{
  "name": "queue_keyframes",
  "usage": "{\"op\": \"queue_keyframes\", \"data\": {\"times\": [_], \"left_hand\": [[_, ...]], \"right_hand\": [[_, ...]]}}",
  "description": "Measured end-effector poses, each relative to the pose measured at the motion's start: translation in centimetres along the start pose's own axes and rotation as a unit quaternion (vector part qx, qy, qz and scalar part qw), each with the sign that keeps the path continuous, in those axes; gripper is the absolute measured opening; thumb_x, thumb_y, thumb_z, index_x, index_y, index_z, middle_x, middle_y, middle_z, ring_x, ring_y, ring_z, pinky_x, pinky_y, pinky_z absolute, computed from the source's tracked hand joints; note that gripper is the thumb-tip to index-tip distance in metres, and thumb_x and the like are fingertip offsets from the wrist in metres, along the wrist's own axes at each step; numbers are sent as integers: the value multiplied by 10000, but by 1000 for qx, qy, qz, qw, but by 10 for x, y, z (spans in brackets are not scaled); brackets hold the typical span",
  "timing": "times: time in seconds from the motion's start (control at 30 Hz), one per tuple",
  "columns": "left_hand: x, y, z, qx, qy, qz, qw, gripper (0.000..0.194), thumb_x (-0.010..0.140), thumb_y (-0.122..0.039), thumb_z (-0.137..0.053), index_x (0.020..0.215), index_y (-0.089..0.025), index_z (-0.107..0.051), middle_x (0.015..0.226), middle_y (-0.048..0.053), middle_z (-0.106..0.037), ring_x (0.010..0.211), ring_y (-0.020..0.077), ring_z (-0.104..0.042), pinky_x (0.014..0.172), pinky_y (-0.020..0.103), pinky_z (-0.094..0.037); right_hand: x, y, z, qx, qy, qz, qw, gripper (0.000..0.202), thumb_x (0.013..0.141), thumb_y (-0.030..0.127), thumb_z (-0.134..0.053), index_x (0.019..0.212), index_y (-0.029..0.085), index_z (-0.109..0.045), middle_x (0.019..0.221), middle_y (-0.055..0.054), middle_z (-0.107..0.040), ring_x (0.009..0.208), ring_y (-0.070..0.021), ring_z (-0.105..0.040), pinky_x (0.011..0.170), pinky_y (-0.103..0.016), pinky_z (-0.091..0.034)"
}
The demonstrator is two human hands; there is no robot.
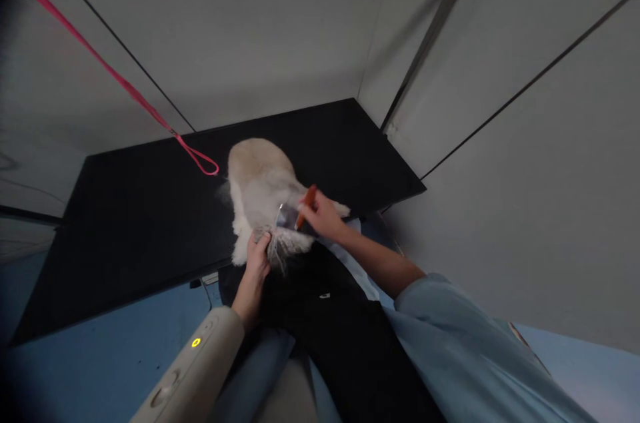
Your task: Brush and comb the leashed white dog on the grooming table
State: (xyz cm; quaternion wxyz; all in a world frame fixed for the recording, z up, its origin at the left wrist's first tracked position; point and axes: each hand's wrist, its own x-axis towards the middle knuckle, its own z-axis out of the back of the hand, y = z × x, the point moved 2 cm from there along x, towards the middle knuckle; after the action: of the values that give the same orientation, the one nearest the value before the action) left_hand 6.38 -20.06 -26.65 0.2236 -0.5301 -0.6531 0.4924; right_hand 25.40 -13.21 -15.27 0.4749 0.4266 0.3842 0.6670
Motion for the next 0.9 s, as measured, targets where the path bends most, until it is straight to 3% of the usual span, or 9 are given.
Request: {"op": "queue_keyframes", "data": {"times": [0.1,0.23,0.27,0.4,0.57,0.7,0.73,0.83,0.9], "left_hand": [[-3,-2,-5,5,-3,-14,1000,526,648,-416,-823,1084,-199,-624,1015,61,-716,910,194,-692,862,323,-539],[-10,-2,-10,31,-1,-35,999,520,664,-407,-812,1091,-179,-623,1049,77,-710,954,207,-681,892,330,-530],[-11,0,-9,38,-8,-38,999,514,669,-411,-806,1086,-173,-622,1048,81,-709,954,209,-679,893,332,-529],[-13,11,-4,60,-37,-45,996,520,665,-412,-794,1085,-159,-620,1051,92,-706,945,210,-673,908,337,-519],[-13,24,-2,92,-22,-53,994,542,673,-388,-788,1126,-157,-600,1058,90,-701,955,215,-676,945,365,-507],[-18,24,-5,114,-38,-53,991,574,658,-367,-792,1145,-149,-582,1078,108,-697,985,234,-680,969,387,-502],[-20,23,-6,117,-36,-53,991,577,657,-363,-792,1147,-147,-578,1076,111,-697,981,236,-682,964,388,-506],[-23,21,-12,118,-26,-55,991,579,662,-356,-787,1155,-153,-561,1049,105,-699,942,228,-689,923,377,-523],[-25,19,-15,121,-24,-57,991,557,667,-347,-781,1140,-159,-554,1028,97,-699,924,219,-690,905,365,-528]], "right_hand": [[-5,-1,0,-12,-113,14,993,250,840,389,-576,1022,220,-595,913,-44,-663,755,-182,-642,706,-348,-542],[0,-2,-6,-1,28,29,999,204,825,371,-600,971,229,-619,924,-57,-686,801,-213,-664,724,-374,-564],[5,-3,-3,4,19,14,1000,198,829,372,-590,956,222,-613,903,-55,-683,792,-212,-662,727,-376,-564],[20,-1,19,11,-189,26,982,212,868,375,-542,998,209,-565,955,-55,-660,814,-185,-646,790,-367,-538],[20,0,8,-32,36,34,998,180,826,361,-609,913,204,-602,837,-23,-663,730,-168,-629,702,-321,-514],[24,3,17,-56,-119,28,991,221,872,352,-562,1033,202,-577,943,-54,-685,778,-172,-638,719,-324,-507],[24,5,16,-58,-104,39,992,223,872,347,-567,1045,207,-573,951,-53,-686,775,-170,-638,715,-322,-507],[23,11,6,-70,62,42,995,163,855,344,-585,952,213,-585,837,-25,-675,688,-163,-624,654,-307,-499],[24,13,4,-92,60,21,994,161,862,348,-571,936,206,-584,808,-24,-667,675,-167,-623,657,-312,-496]]}}
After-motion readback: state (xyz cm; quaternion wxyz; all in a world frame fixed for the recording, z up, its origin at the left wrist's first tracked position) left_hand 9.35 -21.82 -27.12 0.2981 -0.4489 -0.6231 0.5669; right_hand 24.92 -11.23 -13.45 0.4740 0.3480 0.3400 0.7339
